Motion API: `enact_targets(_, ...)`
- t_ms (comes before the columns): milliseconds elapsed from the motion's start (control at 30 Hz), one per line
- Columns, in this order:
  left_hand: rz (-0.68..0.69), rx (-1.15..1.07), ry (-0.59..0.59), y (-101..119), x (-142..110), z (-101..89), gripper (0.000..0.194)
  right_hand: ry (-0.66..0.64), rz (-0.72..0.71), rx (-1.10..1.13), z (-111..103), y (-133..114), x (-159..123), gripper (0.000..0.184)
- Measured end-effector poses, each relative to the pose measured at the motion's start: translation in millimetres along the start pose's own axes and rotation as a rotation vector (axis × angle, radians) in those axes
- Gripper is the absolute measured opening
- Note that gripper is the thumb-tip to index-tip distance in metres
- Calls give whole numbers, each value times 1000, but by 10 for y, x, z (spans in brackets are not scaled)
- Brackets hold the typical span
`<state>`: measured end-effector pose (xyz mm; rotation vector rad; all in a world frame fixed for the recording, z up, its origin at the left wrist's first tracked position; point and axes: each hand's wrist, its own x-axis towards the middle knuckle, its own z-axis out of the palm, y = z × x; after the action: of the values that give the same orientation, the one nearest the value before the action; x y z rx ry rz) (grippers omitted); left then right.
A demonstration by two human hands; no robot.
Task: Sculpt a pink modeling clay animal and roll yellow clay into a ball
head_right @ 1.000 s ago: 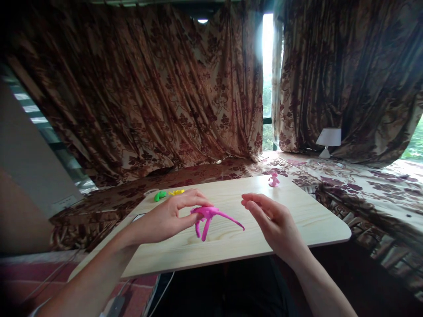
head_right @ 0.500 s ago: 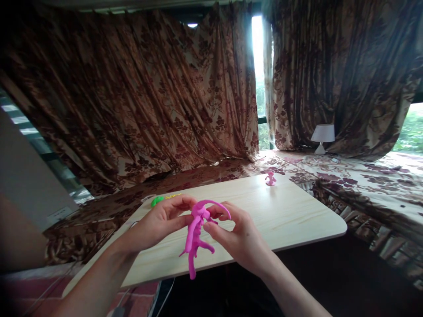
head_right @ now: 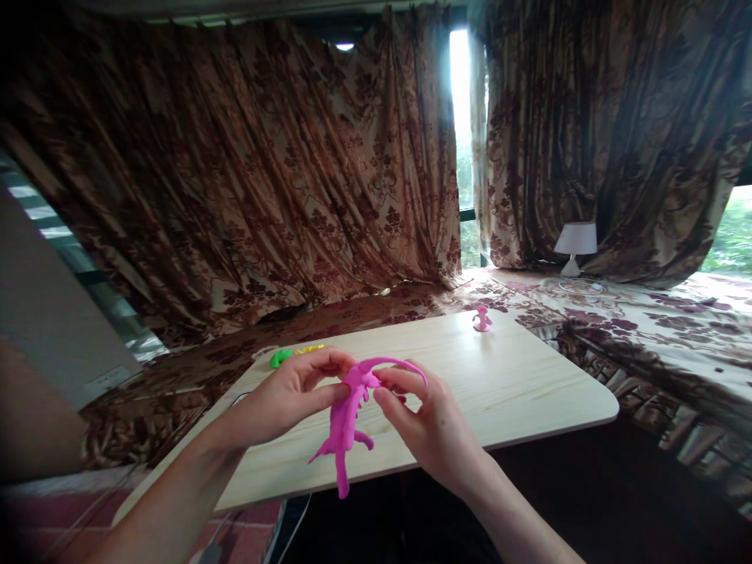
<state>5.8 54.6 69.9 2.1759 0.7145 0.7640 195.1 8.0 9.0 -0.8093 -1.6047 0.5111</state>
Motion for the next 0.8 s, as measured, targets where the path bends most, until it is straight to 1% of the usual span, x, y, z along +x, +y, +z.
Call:
enact_targets(67,-4,1,7,-2,-4,-4,15,-69,46,81,-8,-14,-3,22)
enact_targets(133,-3,6,2,-3,-6,-7,15,-103,60,114,-4,-18,-7,20)
enact_targets(233,4,23,-16,0,-5,-9,14,-50,17,29,21,10,-12,11)
enact_targets(333,1,32,-36,9,1,-11,13,13,-9,-33,37,50,-13,12)
enact_targets(433,-6,36,-40,14,5,-19,14,-10,11,8,12,75,-22,14)
enact_targets(467,-7,39,-34,14,5,-24,14,-30,35,38,-5,83,-32,17)
enact_targets(567,-5,46,-14,12,4,-37,14,-73,128,98,-56,115,-82,33)
enact_targets(600,-4,44,-11,13,3,-40,14,-76,144,96,-68,126,-101,35)
enact_targets(633,-3,39,-11,15,3,-42,14,-77,147,80,-75,135,-117,32)
enact_targets(733,-4,28,-18,26,5,-43,14,-64,111,-12,-75,145,-139,15)
enact_targets(800,-6,27,-19,27,7,-42,15,-33,74,-48,-70,148,-135,11)
